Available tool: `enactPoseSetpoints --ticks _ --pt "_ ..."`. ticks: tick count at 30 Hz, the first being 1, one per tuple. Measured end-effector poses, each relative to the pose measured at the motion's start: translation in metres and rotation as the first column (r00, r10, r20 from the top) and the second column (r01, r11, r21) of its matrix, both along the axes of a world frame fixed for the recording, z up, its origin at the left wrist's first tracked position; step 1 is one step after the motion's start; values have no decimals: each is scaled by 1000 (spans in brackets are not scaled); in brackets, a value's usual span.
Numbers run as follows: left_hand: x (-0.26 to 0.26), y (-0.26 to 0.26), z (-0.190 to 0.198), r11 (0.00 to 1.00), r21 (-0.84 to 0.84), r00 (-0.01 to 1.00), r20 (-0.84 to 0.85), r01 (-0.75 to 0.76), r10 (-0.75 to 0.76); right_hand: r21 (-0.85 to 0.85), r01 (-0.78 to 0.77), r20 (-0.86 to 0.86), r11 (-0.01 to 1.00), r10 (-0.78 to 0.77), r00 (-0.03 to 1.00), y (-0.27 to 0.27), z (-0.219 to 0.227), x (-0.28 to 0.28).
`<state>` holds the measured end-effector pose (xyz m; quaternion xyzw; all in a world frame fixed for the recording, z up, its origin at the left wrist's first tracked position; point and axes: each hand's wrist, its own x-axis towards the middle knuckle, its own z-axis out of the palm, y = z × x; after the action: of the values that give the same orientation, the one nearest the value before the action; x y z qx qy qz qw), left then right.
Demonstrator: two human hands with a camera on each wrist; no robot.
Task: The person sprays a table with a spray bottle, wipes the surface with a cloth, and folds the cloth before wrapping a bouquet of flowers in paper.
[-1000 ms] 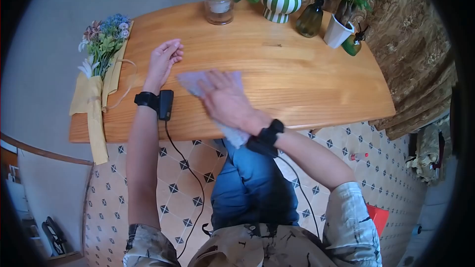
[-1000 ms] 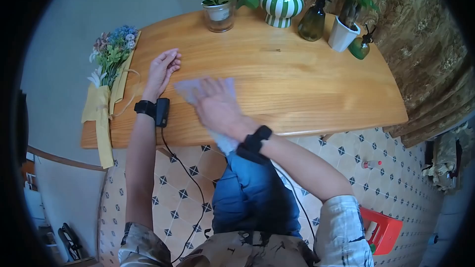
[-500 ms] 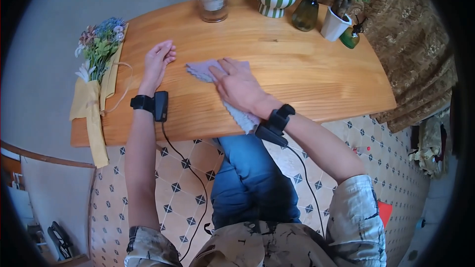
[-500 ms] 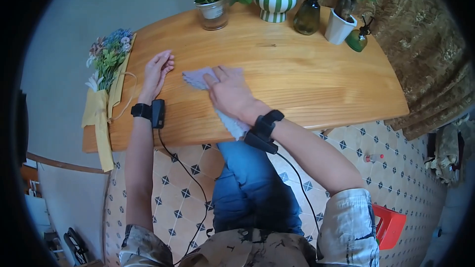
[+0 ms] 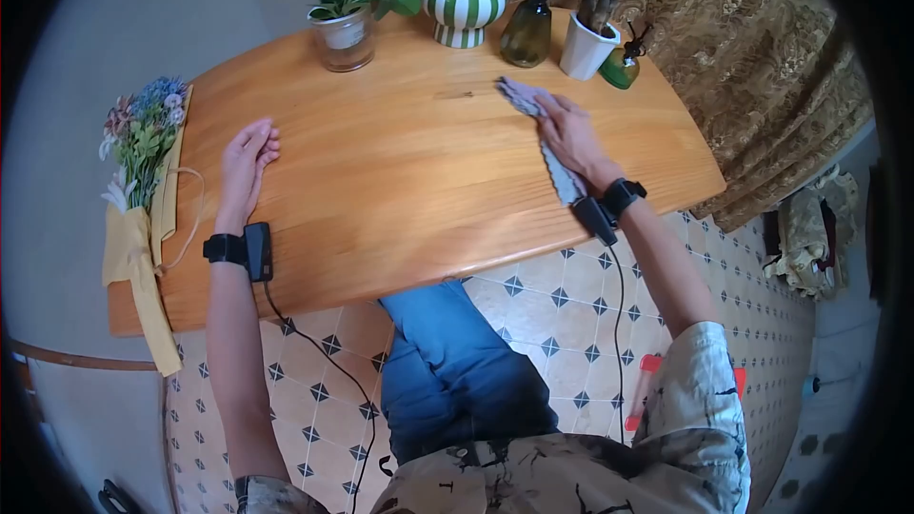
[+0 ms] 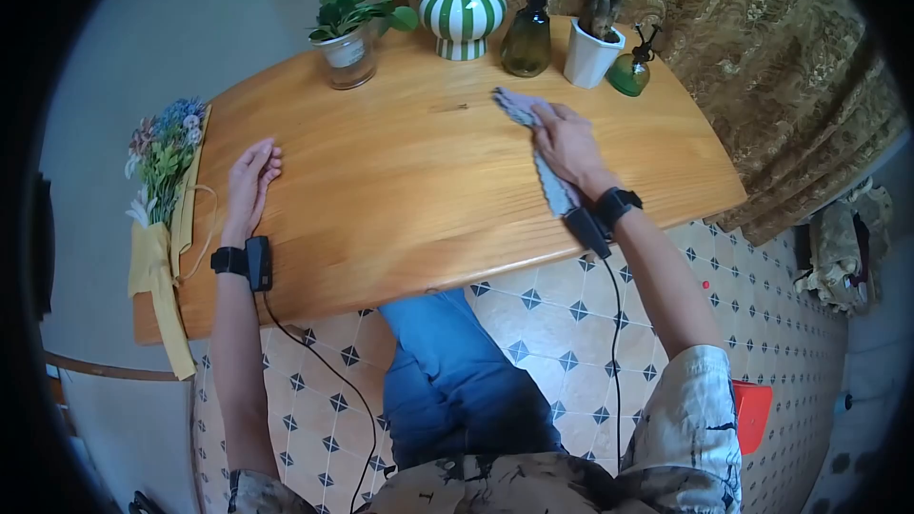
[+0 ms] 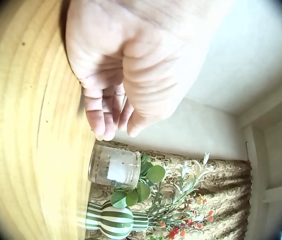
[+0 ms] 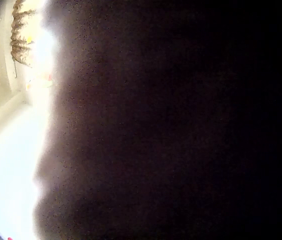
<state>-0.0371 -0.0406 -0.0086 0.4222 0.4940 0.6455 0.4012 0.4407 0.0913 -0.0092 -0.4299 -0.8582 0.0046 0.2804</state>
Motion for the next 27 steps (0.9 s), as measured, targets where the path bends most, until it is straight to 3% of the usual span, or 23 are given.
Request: enactPoseSetpoints --ticks 6,10,15,21,27 --pt "-1 1 0 999 -39 1000 -23 -8 7 -40 171 -31 984 -172 985 36 -11 106" --pt "-1 0 0 999 -49 999 -37 -17 15 -74 316 47 946 -313 948 64 -23 188" --pt "3 -2 3 998 -61 998 -50 -34 31 -106 485 112 868 -475 873 85 -18 246" --pt "6 -3 8 992 -91 994 -70 -92 86 -72 577 156 814 -562 812 138 -28 290" --pt "8 -2 10 990 -100 994 -51 -102 97 -106 644 268 757 -602 752 177 -16 293"
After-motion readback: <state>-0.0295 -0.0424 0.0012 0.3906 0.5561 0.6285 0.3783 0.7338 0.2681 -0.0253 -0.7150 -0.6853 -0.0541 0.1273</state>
